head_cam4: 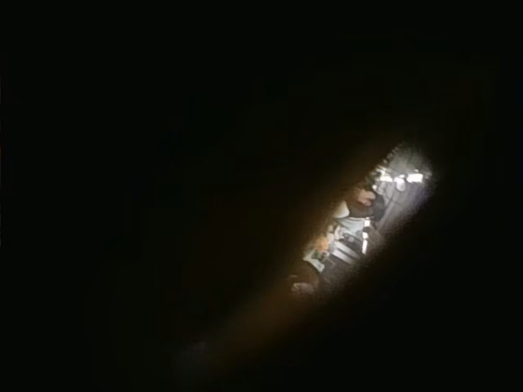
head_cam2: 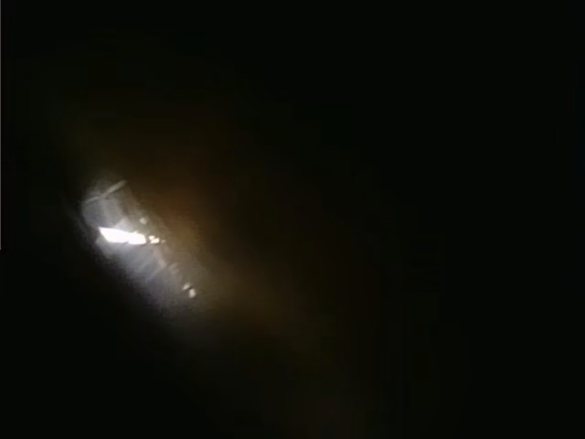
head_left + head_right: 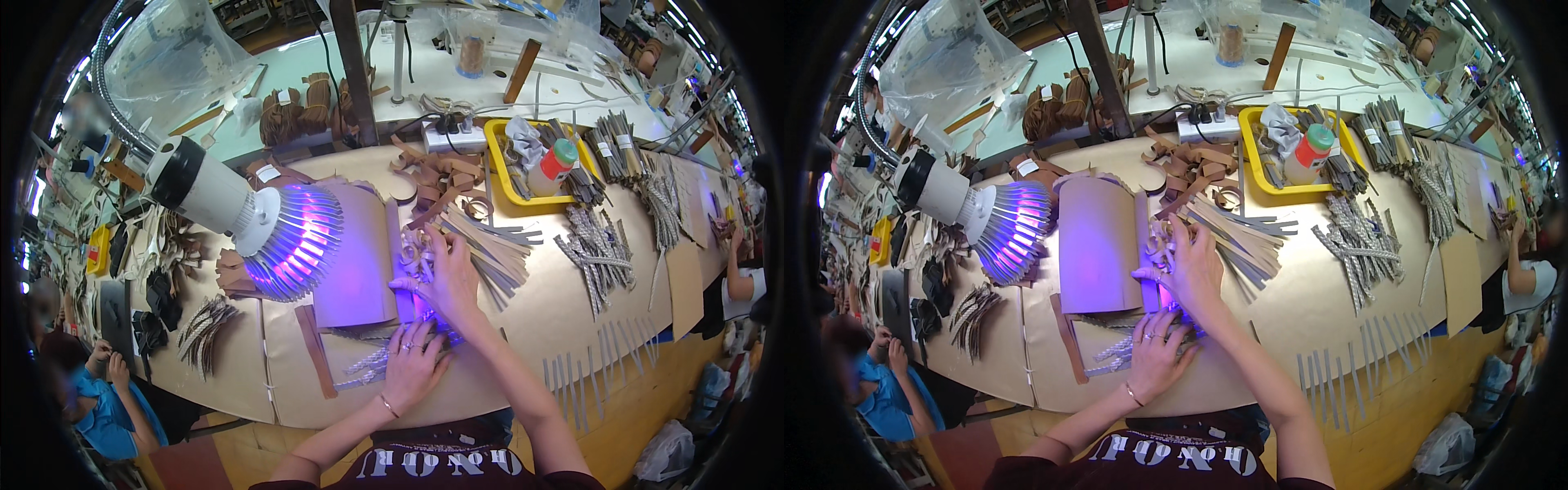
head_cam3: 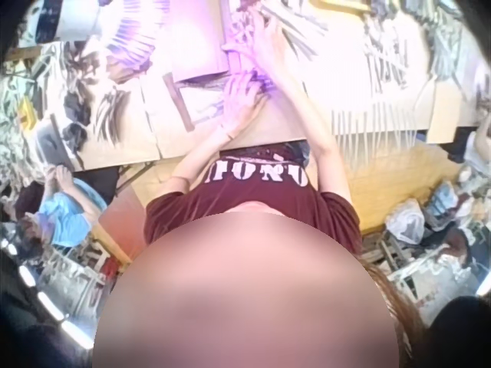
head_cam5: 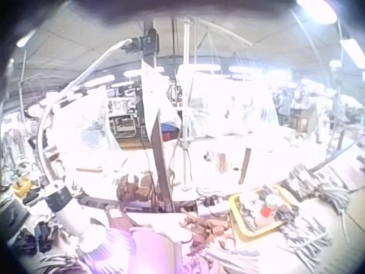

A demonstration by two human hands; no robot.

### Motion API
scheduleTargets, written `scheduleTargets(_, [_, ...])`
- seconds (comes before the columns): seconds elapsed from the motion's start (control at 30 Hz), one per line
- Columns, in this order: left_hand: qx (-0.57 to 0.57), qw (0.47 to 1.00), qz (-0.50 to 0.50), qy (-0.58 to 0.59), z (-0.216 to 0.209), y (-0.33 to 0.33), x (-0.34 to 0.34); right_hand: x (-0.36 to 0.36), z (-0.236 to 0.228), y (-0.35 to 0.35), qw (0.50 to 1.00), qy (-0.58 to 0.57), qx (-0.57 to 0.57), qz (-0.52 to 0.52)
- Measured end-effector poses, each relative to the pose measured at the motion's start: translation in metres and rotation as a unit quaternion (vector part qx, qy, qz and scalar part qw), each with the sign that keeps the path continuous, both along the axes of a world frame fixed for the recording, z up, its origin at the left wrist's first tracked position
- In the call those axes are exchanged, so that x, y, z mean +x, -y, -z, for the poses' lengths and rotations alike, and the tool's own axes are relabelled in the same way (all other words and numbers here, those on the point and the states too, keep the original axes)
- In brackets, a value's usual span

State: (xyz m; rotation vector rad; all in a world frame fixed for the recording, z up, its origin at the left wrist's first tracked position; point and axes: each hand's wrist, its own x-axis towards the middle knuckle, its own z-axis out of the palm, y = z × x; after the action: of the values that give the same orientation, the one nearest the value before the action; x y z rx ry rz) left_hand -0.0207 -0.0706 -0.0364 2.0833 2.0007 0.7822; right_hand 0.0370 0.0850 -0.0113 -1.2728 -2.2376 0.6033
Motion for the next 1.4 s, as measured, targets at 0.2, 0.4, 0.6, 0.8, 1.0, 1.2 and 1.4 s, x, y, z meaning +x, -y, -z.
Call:
scheduleTargets(0.2, [0.001,1.0,0.007,-0.005,0.001,0.0,-0.001,0.008,-0.006,-0.023,0.979,0.002,0.009,-0.202])
scheduleTargets(0.4, [0.004,1.0,0.01,-0.002,0.002,0.0,-0.001,0.004,0.003,-0.029,0.964,0.083,0.084,-0.238])
scheduleTargets(0.6, [0.004,1.0,0.016,0.0,0.002,-0.002,-0.002,-0.006,0.026,-0.039,0.943,0.097,0.134,-0.288])
scheduleTargets(0.8, [0.008,1.0,0.015,-0.001,0.0,-0.002,-0.002,-0.019,0.008,-0.054,0.968,-0.194,-0.046,-0.152])
scheduleTargets(1.0, [0.001,1.0,0.018,0.011,-0.002,-0.001,-0.003,0.018,-0.045,-0.117,0.695,-0.522,-0.484,-0.102])
scheduleTargets(1.2, [0.0,0.999,0.018,0.049,-0.005,0.0,-0.005,0.035,-0.062,-0.118,0.843,-0.377,-0.382,-0.044])
scheduleTargets(1.4, [-0.008,0.999,0.021,0.038,-0.005,-0.002,-0.005,-0.009,-0.02,-0.064,0.957,0.025,-0.141,-0.251])
